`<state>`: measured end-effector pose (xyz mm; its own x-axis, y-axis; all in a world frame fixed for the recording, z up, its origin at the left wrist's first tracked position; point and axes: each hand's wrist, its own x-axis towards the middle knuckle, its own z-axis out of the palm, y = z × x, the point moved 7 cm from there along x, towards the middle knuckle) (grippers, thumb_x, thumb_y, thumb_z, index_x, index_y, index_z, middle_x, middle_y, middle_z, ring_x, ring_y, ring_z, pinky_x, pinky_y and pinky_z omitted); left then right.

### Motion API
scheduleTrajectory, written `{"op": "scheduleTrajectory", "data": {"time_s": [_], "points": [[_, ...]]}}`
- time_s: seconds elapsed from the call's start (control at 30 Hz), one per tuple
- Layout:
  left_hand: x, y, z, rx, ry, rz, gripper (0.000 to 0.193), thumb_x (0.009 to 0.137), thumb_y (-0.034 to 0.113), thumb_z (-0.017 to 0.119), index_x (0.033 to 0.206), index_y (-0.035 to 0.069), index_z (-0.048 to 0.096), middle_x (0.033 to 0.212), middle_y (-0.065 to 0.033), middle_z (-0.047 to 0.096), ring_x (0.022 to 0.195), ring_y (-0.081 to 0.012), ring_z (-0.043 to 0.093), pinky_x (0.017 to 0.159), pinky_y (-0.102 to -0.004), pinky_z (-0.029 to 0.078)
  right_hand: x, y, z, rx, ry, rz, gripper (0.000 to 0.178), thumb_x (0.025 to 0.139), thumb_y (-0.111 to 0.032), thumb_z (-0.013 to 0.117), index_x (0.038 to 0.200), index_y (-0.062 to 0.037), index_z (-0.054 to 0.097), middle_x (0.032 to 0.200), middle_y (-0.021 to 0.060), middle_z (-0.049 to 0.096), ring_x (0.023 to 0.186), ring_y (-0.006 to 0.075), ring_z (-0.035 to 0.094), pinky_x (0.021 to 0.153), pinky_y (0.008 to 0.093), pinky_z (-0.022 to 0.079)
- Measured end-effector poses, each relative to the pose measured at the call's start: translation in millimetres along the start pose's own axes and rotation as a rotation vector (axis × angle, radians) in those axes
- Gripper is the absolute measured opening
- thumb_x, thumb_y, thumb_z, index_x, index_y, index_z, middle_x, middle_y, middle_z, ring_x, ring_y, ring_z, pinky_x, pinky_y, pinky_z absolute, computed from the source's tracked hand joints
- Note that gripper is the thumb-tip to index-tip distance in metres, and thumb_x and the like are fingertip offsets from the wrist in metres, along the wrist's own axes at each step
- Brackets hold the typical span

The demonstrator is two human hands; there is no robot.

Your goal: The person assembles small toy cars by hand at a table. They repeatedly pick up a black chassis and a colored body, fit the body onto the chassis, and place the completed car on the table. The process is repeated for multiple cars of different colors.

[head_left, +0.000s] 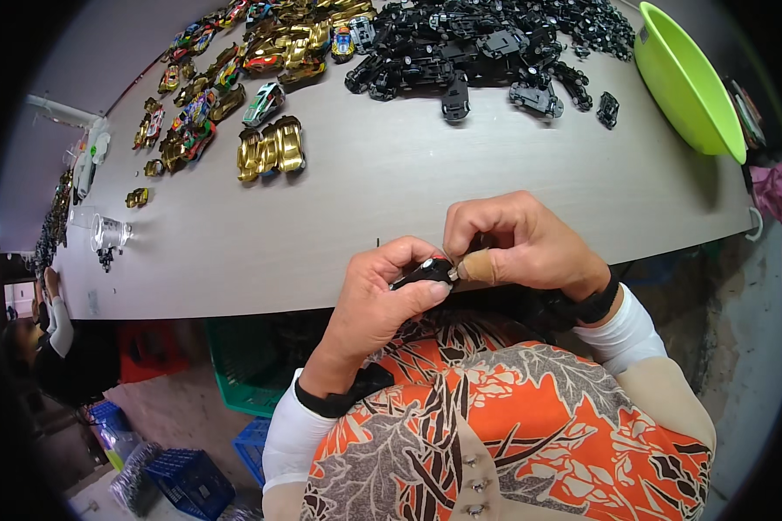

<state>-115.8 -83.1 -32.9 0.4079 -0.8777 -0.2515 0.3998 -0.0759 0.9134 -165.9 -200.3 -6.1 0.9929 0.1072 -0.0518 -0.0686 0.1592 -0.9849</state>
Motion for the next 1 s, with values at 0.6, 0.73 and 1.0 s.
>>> {"op": "scheduleTrajectory", "data": {"time_s": [0.6, 0.73, 1.0], "points": [[-51, 21, -27, 0.577, 0.106, 0.137, 0.020, 0.072, 0.007, 0.067, 0.089, -0.001, 0.062, 0.074, -0.0088, 0.060, 0.066, -0.0151, 0.056, 0.062, -0.0262, 0.043, 25, 0, 36, -0.385, -0.317, 0.076, 0.014, 0.080, 0.000, 0.059, 0.093, -0.0001, 0.054, 0.077, 0.0131, 0.058, 0.067, 0.0206, 0.055, 0.063, 0.0304, 0.045], [-109, 4, -89, 0.435, 0.370, 0.018, 0.020, 0.065, 0.001, 0.065, 0.085, -0.004, 0.064, 0.070, -0.0061, 0.060, 0.061, -0.0105, 0.056, 0.055, -0.0216, 0.043, 36, -45, -38, -0.781, 0.299, -0.254, 0.022, 0.071, 0.000, 0.058, 0.093, -0.0020, 0.056, 0.074, 0.0137, 0.057, 0.065, 0.0265, 0.058, 0.062, 0.0326, 0.046], [-194, -23, -165, 0.843, 0.936, -0.043, 0.024, 0.071, 0.000, 0.068, 0.094, -0.006, 0.064, 0.073, -0.0052, 0.064, 0.064, -0.0093, 0.059, 0.060, -0.0224, 0.047, 59, -33, -114, -1.006, 0.744, -0.001, 0.033, 0.066, -0.004, 0.064, 0.099, -0.0028, 0.055, 0.061, 0.0087, 0.057, 0.054, 0.0245, 0.055, 0.056, 0.0334, 0.044]]}}
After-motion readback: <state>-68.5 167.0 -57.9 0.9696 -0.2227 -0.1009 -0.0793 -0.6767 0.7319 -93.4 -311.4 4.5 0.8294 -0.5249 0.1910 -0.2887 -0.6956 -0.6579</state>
